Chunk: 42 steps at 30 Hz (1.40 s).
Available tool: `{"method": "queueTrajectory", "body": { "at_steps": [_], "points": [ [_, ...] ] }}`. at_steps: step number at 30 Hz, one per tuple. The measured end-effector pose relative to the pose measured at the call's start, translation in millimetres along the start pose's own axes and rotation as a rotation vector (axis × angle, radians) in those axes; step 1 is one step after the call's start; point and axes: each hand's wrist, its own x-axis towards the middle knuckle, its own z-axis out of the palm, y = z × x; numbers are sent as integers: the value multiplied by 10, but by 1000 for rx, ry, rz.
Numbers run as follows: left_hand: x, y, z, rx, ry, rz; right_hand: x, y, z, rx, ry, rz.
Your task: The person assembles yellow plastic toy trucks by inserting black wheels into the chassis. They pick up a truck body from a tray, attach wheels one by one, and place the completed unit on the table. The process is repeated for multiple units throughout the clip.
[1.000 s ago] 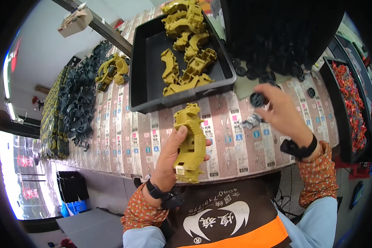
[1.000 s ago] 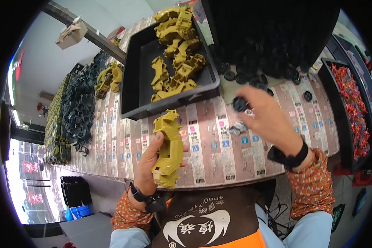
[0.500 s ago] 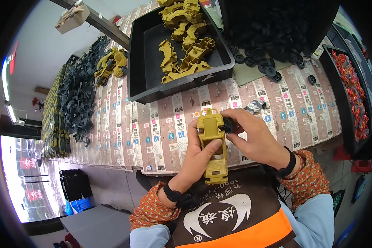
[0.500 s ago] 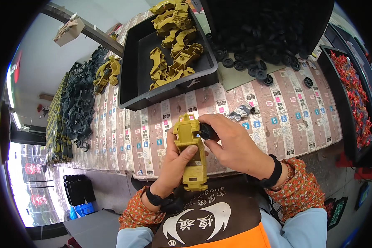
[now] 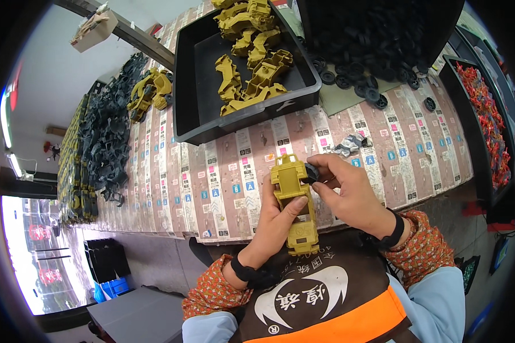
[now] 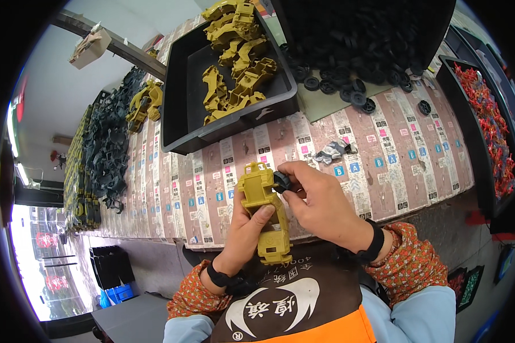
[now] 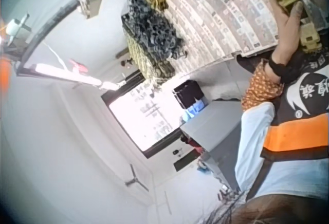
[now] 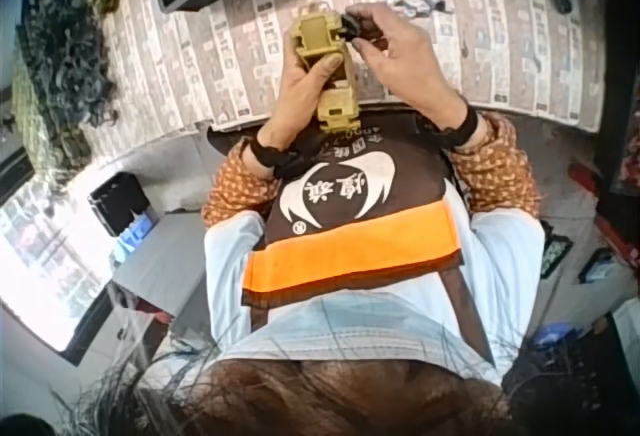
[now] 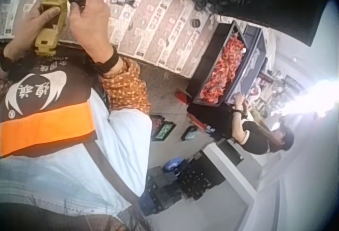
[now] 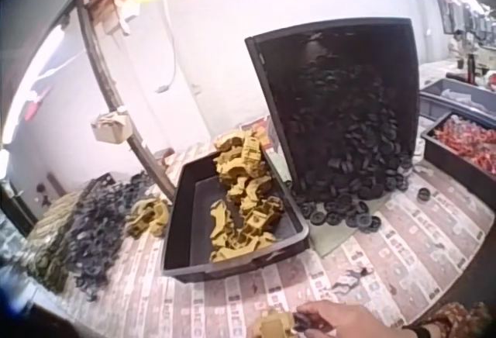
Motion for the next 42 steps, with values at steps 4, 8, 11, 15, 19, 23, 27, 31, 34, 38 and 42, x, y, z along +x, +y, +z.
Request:
{"method": "queueTrajectory", "body": {
  "at_steps": [4, 8, 11, 15, 19, 23, 27, 31, 34, 38, 42],
  "points": [
    [18, -47, -14, 190, 0, 117, -10, 11, 19, 40, 14, 0],
    [7, -117, -36, 343, 11, 194, -43, 45, 64, 192, 35, 114],
    [-8, -76, -28, 371, -34, 143, -65, 87, 75, 187, 67, 96],
    [-5, -62, 8, 479, -34, 175, -152, 23, 130, 137, 101, 54],
    [15, -85, 32, 613, -15, 207, -178, -29, 126, 140, 102, 51],
    [12, -166, 27, 711, -12, 269, -228, -59, 125, 255, 109, 96],
    [13, -56, 69, 842, -14, 286, -230, -84, 63, 340, 100, 131],
    [-27, -2, 82, 920, -56, 257, -262, -78, 36, 382, 97, 141],
    [31, 15, 32, 839, -78, 210, -246, 41, -19, 443, 60, 185],
    [54, -150, -14, 599, -29, 264, -104, 7, -242, 705, -39, 301],
    [12, -179, -18, 218, 48, 106, -25, 155, -246, 778, -131, 280]
  ]
}}
